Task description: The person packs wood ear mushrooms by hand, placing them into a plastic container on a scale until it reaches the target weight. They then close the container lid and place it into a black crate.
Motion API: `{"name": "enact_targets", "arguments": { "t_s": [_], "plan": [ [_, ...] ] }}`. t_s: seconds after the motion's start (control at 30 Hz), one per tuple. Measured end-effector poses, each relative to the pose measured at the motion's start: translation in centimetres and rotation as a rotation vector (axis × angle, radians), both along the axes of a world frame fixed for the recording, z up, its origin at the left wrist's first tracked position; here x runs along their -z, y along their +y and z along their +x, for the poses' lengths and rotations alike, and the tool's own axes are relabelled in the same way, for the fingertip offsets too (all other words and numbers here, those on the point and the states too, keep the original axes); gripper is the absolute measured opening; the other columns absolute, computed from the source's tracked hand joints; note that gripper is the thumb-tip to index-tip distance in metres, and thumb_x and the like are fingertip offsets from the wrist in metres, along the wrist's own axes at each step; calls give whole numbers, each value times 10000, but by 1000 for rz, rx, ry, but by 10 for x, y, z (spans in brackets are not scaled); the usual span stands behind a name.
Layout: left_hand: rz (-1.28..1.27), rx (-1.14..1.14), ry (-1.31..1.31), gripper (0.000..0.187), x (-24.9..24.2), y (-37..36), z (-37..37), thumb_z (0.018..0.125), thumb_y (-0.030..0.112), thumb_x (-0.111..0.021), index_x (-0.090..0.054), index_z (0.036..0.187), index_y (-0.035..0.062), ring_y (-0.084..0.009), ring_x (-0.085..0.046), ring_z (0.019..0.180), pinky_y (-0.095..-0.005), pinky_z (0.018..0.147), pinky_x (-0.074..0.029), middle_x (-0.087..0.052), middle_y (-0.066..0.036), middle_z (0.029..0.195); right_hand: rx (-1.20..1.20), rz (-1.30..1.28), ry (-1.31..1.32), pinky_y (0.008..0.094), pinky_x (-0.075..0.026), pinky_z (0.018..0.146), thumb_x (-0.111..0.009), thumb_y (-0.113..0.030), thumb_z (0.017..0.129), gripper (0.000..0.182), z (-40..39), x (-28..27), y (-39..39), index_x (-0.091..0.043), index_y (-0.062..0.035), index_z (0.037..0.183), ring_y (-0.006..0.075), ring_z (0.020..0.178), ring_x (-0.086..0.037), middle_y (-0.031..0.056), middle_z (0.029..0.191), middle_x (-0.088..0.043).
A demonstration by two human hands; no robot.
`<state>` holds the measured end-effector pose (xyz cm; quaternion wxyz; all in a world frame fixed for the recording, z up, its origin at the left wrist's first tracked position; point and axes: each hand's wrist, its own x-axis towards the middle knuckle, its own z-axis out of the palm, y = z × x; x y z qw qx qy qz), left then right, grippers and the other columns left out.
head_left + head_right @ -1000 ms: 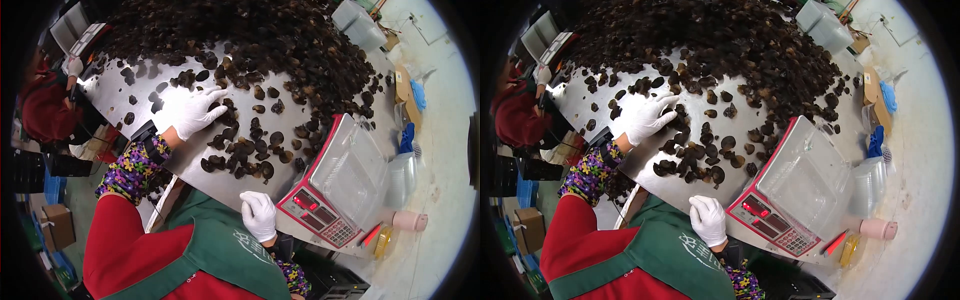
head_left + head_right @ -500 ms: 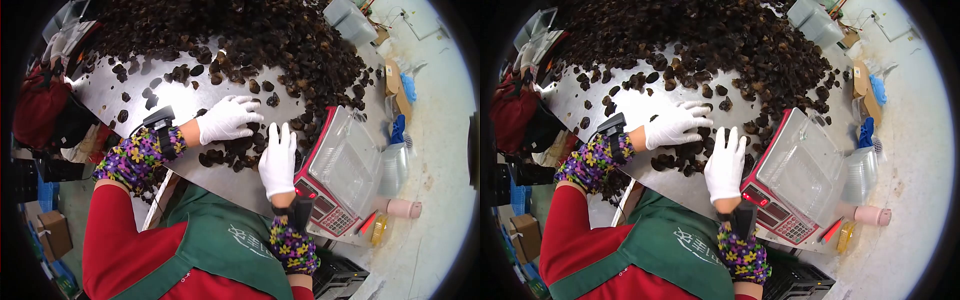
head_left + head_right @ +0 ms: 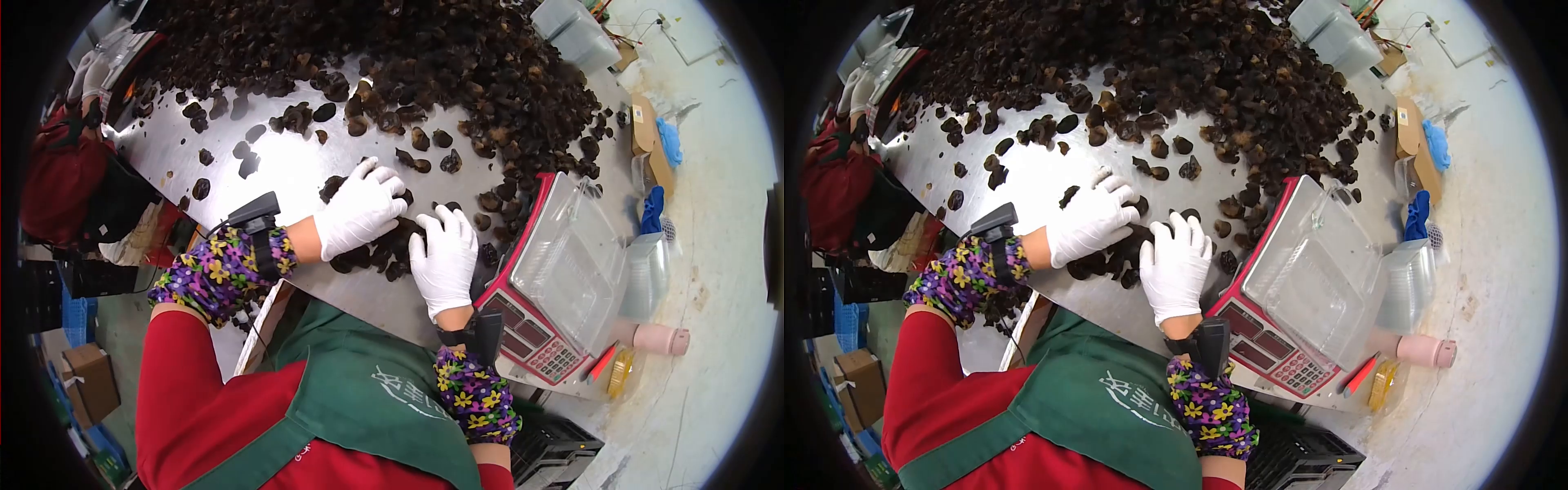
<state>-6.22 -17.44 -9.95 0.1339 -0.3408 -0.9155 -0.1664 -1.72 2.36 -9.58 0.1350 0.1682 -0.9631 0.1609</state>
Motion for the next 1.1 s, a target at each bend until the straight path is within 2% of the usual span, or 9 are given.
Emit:
{"name": "enact_targets", "arguments": {
  "t_s": [0.27, 0.33, 0.47, 0.6, 0.67, 0.7, 0.87, 0.97, 1.1],
  "plan": [
    [509, -165, -401, 121, -34, -3, 12, 908, 184, -705, -707, 948, 70, -219, -619, 992, -365, 906, -486, -676, -29, 912, -6, -593, -57, 387, -488, 941, -647, -58, 907, 325, 7, -39, -1, -648, -63, 1232, 279, 1066, -613, 132, 1185, -653],
    [897, -99, -1103, 163, -47, -1, 21, 962, 200, -688, -709, 1001, 43, -124, -622, 902, -288, 790, -495, -698, -4, 933, -30, -792, -241, 341, -500, 880, -652, -64, 928, 287, 10, -46, -3, -649, -49, 1215, 224, 992, -624, 103, 1134, -667],
    [874, -73, -1415, 213, -47, -2, 32, 1027, 225, -614, -687, 1152, 68, -37, -544, 753, -198, 688, -456, -667, 35, 920, -7, -1105, -621, 221, -485, 694, -611, -83, 1014, 115, 10, -56, 2, -653, -27, 1105, 61, 787, -602, 7, 935, -686],
    [1091, -165, -1045, 278, -50, -6, 38, 1030, 185, -590, -627, 1278, 65, -48, -579, 891, -212, 773, -482, -672, 1, 1053, 99, -1314, -627, 233, -471, 663, -604, -118, 1022, 120, 7, -50, 9, -657, -25, 1077, 69, 728, -611, 19, 880, -687],
    [1007, -200, -1130, 312, -58, -13, 40, 1013, 175, -618, -611, 1299, 53, -66, -590, 964, -240, 822, -489, -668, -10, 1083, 130, -736, -444, 275, -491, 656, -639, -138, 994, 127, 8, -38, 10, -665, -27, 1050, 103, 696, -625, 46, 793, -682],
    [1009, -203, -1129, 312, -56, -15, 41, 1013, 175, -618, -611, 1299, 53, -66, -590, 964, -240, 822, -489, -668, -10, 1083, 152, -787, -380, 312, -504, 657, -660, -146, 970, 130, 9, -38, 9, -670, -33, 1034, 133, 681, -633, 77, 750, -676],
    [543, -238, -295, 544, -32, -40, 55, 920, 238, -733, -549, 1400, 58, -259, -548, 1240, -340, 1015, -467, -569, -163, 1316, 156, -556, -281, 394, -516, 713, -652, -144, 946, 95, 21, -46, 22, -644, -60, 992, 312, 784, -661, 115, 852, -676],
    [346, -286, -301, 861, -9, -46, 74, 784, 435, -825, -469, 1490, 96, -429, -408, 1376, -470, 1136, -359, -407, -261, 1484, 66, -460, -337, 414, -511, 778, -668, -145, 925, 91, 45, -37, 18, -649, -73, 979, 329, 865, -645, 107, 882, -674],
    [156, -343, -205, 1078, 17, -39, 77, 673, 570, -846, -382, 1552, 152, -531, -305, 1418, -578, 1177, -258, -303, -311, 1550, -28, -261, -140, 507, -429, 1022, -763, -209, 837, 418, 62, 1, 5, -639, -99, 1221, 408, 1226, -488, 168, 1320, -532]
  ]
}}
